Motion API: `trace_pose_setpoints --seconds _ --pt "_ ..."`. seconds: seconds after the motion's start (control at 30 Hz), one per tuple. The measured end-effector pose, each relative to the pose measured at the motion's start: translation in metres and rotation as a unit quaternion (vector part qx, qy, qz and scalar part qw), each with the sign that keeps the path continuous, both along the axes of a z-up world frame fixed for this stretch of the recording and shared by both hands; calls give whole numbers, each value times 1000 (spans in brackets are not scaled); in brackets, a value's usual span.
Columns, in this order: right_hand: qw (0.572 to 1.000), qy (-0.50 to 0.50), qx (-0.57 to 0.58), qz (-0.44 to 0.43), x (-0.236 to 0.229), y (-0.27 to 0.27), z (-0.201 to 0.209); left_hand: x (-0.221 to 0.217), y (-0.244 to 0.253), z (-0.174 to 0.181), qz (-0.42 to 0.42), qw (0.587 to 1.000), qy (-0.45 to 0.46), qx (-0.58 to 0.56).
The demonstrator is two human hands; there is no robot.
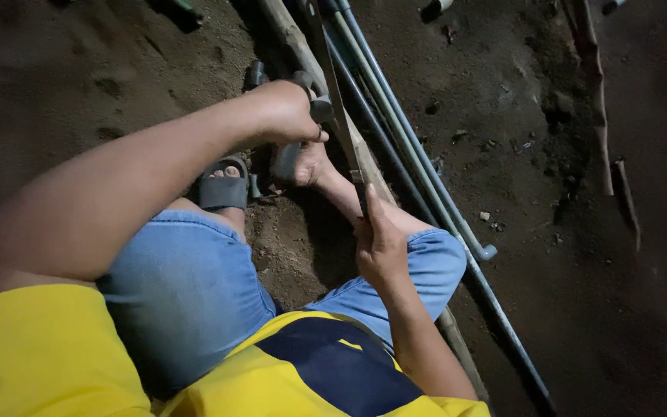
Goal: Cutting a PVC pipe using a handheld hacksaw blade while sitting on the ground.
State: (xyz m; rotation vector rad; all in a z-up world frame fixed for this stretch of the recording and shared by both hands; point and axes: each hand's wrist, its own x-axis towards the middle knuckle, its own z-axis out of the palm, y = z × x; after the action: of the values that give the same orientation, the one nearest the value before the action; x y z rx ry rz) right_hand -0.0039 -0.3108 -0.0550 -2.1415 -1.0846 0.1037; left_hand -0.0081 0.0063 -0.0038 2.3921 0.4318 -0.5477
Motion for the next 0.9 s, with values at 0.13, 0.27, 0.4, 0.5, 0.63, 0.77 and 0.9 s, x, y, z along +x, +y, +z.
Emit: trace_pose_setpoints --seconds 0.13,0.27,0.4,0.5,0.63,0.77,0.9 --pt "1000 -15 -14 3 -3 -5 4 6 3 -8 -16 1000 0 25" --pt "998 1 -47 37 -7 -8 8 9 4 -14 34 998 -34 45" --pt "997 -1 -34 63 -7 9 27 6 -6 10 47 998 9 42" --pt "998 -12 -55 34 3 5 -2 4 -7 -2 -34 995 -16 94" --pt "998 -11 -50 46 7 -2 -18 -2 5 18 2 997 -35 62" --pt "997 -59 -15 48 1 -6 -28 -8 5 13 -2 998 -39 51" --pt "997 -55 -43 27 8 7 -28 8 -10 -6 -37 997 -29 62"
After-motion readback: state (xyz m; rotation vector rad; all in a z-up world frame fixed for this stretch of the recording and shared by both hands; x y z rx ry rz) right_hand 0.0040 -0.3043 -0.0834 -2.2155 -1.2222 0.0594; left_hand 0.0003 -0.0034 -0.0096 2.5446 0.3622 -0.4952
